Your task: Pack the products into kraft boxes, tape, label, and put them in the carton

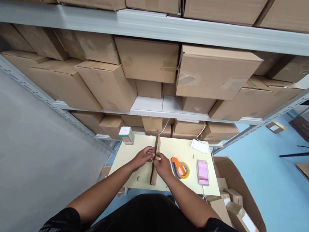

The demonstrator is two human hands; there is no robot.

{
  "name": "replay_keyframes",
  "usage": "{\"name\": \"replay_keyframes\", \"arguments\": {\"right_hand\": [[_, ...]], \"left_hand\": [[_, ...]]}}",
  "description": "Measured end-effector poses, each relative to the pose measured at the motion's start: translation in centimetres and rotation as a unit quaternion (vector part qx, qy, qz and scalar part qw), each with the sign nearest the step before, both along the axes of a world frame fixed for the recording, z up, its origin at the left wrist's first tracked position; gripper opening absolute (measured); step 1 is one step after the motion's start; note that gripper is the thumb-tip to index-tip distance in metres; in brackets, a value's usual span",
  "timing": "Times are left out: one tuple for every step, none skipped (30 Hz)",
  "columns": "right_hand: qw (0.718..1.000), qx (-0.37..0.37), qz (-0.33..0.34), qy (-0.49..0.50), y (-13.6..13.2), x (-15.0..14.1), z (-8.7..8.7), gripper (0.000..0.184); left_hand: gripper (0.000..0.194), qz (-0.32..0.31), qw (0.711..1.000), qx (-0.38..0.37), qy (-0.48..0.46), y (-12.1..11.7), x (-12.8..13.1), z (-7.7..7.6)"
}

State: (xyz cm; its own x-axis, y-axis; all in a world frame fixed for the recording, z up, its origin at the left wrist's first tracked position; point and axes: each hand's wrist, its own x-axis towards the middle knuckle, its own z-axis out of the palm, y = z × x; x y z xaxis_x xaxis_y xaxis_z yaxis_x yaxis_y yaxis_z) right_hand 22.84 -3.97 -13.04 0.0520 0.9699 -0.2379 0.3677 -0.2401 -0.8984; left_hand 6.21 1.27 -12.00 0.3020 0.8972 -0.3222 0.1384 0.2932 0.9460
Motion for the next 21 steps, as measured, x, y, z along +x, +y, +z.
{"name": "replay_keyframes", "arguments": {"right_hand": [[1.000,0.004,-0.012,-0.013,-0.1,-0.1,0.1,0.044],[0.999,0.007,-0.021,-0.030,-0.3,-0.1,0.2,0.044],[0.998,0.010,-0.028,-0.050,-0.3,0.0,0.4,0.043],[0.997,0.014,-0.037,-0.073,-0.3,0.1,0.7,0.043],[0.994,0.018,-0.047,-0.098,-0.2,0.2,1.1,0.042],[0.991,0.020,-0.058,-0.123,-0.1,0.5,1.5,0.042],[0.987,0.022,-0.068,-0.147,0.2,0.8,2.0,0.043],[0.982,0.024,-0.076,-0.169,0.5,1.1,2.5,0.044],[0.978,0.027,-0.081,-0.189,0.8,1.4,2.9,0.044],[0.975,0.029,-0.084,-0.205,1.2,1.8,3.3,0.045],[0.972,0.032,-0.087,-0.216,1.5,2.2,3.6,0.044],[0.970,0.033,-0.091,-0.221,1.9,2.5,3.8,0.044],[0.970,0.032,-0.095,-0.221,2.1,2.8,3.9,0.044],[0.972,0.028,-0.096,-0.214,2.3,3.1,3.9,0.044],[0.975,0.023,-0.093,-0.202,2.5,3.3,3.8,0.045],[0.978,0.019,-0.087,-0.188,2.5,3.5,3.6,0.046],[0.981,0.015,-0.078,-0.176,2.6,3.6,3.4,0.048],[0.984,0.012,-0.069,-0.166,2.6,3.7,3.2,0.051],[0.985,0.013,-0.062,-0.160,2.7,3.8,3.0,0.056],[0.986,0.016,-0.058,-0.158,2.8,3.9,2.8,0.061],[0.986,0.024,-0.054,-0.158,3.1,4.1,2.6,0.067]], "left_hand": [[0.047,-0.006,1.000,0.008,0.011,0.1,-0.2,0.1],[0.047,-0.009,0.999,0.023,0.030,0.3,-0.4,0.1],[0.049,-0.010,0.997,0.044,0.055,0.5,-0.6,0.3],[0.054,-0.009,0.994,0.068,0.084,0.6,-0.8,0.5],[0.061,-0.005,0.989,0.092,0.112,0.8,-0.9,0.7],[0.068,-0.002,0.985,0.112,0.134,0.9,-1.0,0.9],[0.075,0.002,0.980,0.128,0.150,0.9,-1.0,1.1],[0.080,0.007,0.977,0.140,0.158,0.9,-1.1,1.4],[0.083,0.010,0.976,0.150,0.161,0.8,-1.1,1.6],[0.084,0.011,0.974,0.159,0.161,0.7,-1.1,1.8],[0.084,0.010,0.972,0.168,0.161,0.5,-1.1,1.9],[0.084,0.007,0.971,0.176,0.164,0.2,-1.1,2.0],[0.084,0.002,0.969,0.182,0.168,-0.1,-1.2,2.0],[0.085,-0.003,0.967,0.185,0.174,-0.4,-1.2,2.0],[0.085,-0.009,0.966,0.186,0.180,-0.7,-1.3,2.0],[0.085,-0.013,0.965,0.186,0.186,-1.0,-1.4,2.0],[0.086,-0.017,0.964,0.186,0.191,-1.4,-1.5,1.9],[0.086,-0.020,0.962,0.187,0.198,-1.7,-1.6,1.9],[0.086,-0.023,0.959,0.190,0.207,-2.1,-1.7,1.9],[0.086,-0.026,0.956,0.197,0.218,-2.4,-1.8,2.0],[0.085,-0.029,0.950,0.210,0.230,-2.7,-1.8,2.0]]}}
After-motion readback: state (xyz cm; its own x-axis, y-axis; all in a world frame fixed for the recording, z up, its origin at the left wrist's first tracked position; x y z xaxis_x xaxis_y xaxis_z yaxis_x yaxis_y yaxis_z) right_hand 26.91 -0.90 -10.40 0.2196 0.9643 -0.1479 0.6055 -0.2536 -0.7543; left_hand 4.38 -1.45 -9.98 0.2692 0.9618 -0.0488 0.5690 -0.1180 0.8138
